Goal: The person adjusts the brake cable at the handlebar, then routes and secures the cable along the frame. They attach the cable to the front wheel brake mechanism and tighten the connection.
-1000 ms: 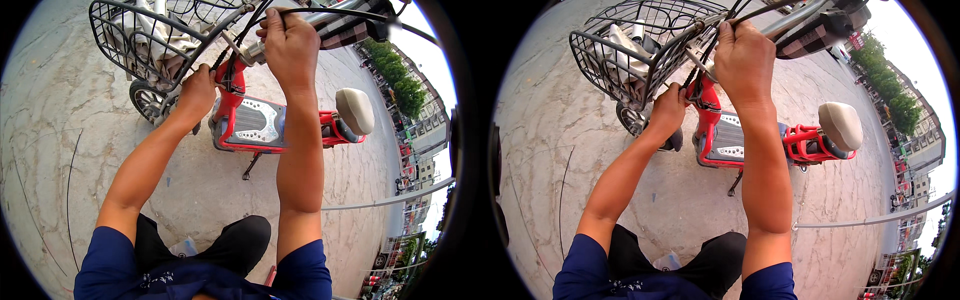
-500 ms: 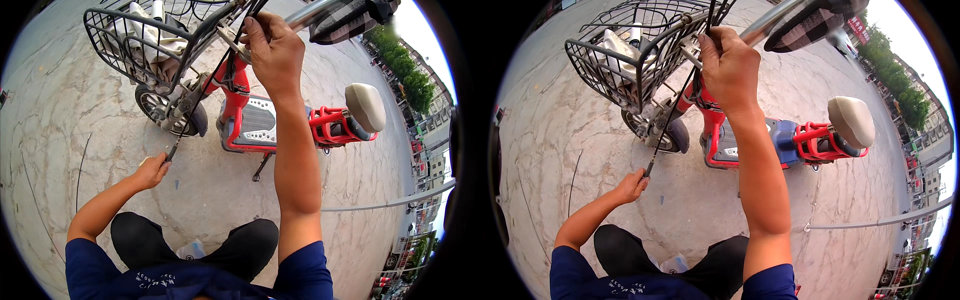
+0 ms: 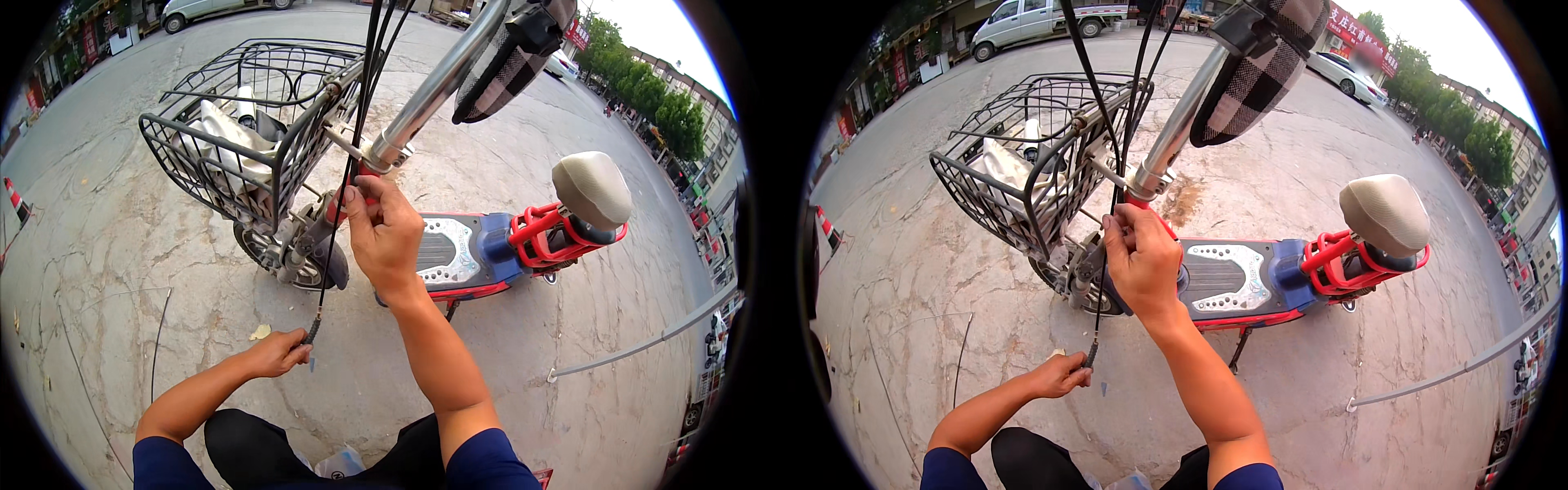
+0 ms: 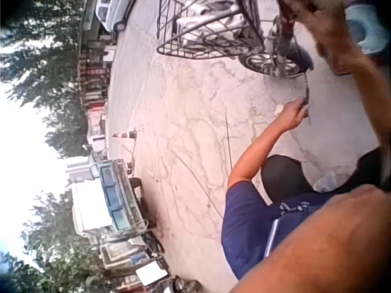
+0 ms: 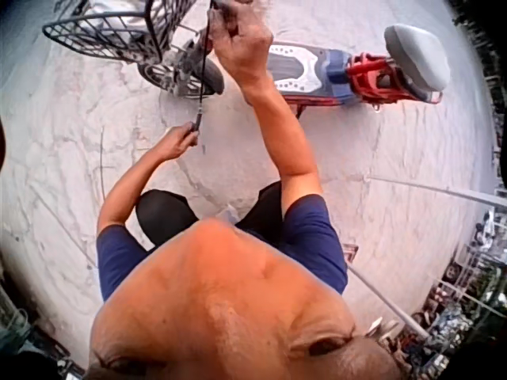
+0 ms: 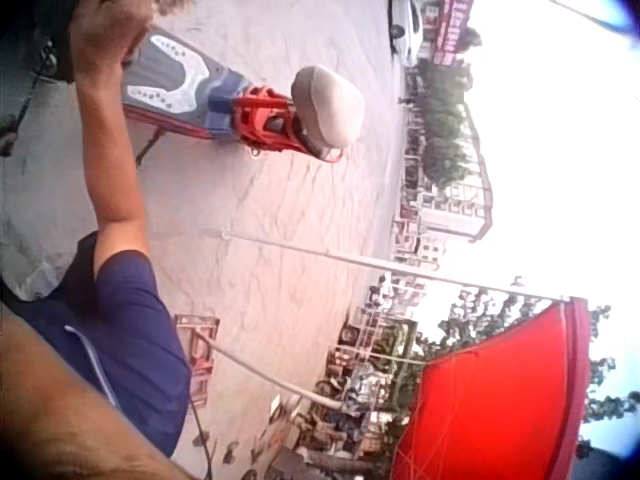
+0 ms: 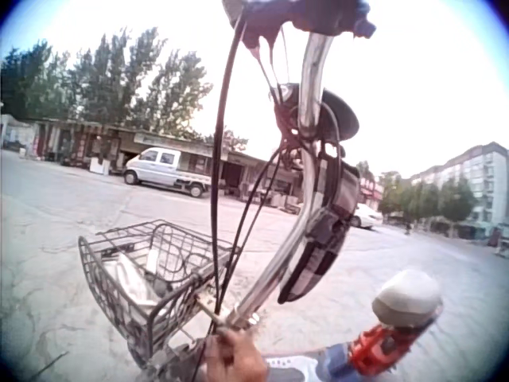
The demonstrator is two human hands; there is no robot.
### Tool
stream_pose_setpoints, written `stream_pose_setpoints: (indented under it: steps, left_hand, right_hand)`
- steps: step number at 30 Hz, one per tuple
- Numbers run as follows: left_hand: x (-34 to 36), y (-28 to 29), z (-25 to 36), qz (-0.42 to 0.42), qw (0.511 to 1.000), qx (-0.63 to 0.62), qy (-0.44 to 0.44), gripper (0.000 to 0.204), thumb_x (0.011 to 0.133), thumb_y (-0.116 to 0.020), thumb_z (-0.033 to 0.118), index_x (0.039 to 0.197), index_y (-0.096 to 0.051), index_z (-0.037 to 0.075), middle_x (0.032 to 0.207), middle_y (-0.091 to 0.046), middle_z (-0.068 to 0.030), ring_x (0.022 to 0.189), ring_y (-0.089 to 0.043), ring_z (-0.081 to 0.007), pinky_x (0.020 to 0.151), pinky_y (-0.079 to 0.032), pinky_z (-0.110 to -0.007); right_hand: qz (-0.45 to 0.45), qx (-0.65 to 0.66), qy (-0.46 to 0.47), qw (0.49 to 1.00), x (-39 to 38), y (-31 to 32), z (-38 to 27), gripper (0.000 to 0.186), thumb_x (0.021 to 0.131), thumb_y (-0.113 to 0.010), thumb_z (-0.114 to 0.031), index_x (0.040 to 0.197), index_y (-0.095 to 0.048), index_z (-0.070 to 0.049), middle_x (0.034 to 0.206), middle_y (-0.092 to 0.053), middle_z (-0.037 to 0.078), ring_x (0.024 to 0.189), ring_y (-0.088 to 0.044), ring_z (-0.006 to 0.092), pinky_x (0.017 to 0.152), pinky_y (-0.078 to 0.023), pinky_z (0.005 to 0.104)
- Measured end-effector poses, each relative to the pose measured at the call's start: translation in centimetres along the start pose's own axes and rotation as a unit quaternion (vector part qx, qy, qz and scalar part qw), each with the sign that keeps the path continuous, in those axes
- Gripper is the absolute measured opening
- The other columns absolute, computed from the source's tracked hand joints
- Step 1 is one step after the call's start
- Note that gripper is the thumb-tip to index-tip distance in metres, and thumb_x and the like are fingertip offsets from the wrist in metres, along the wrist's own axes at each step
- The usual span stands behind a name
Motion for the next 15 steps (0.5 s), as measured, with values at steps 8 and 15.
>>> stream_pose_setpoints:
  steps: [8, 15]
  left_hand:
    - [3.1, 2.3, -2.1, 0.049, 0.991, 0.125, -0.008, 0.028, 0.097, -0.057, 0.028, 0.089, -0.056, 0.002, 0.082, -0.071, -0.0126, 0.077, -0.069, -0.0326, 0.069, -0.052, -0.041]
    - [4.5, 0.5, 1.1, -0.027, 0.985, 0.139, -0.096, 0.036, 0.094, -0.061, 0.036, 0.084, -0.057, 0.002, 0.076, -0.065, -0.0187, 0.072, -0.063, -0.0402, 0.063, -0.048, -0.046]
  right_hand:
    - [0.048, -0.193, 0.309, 0.93, 10.7, 0.0, -12.3, 0.027, 0.092, -0.068, -0.014, 0.114, -0.063, 0.0, 0.079, -0.062, 0.011, 0.054, -0.06, 0.0245, 0.05, -0.047, 0.0338]
    - [0.032, -0.276, 0.28, 0.919, 13.0, -2.9, -15.0, 0.017, 0.094, -0.062, -0.008, 0.109, -0.063, 0.0, 0.082, -0.062, 0.012, 0.063, -0.064, 0.0261, 0.055, -0.049, 0.0344]
Point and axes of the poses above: each hand's wrist, its own x-axis towards the middle knuckle, its own y-axis out of the back of the hand, z = x × y, the point moved 9 cm from there along x, towards the middle knuckle
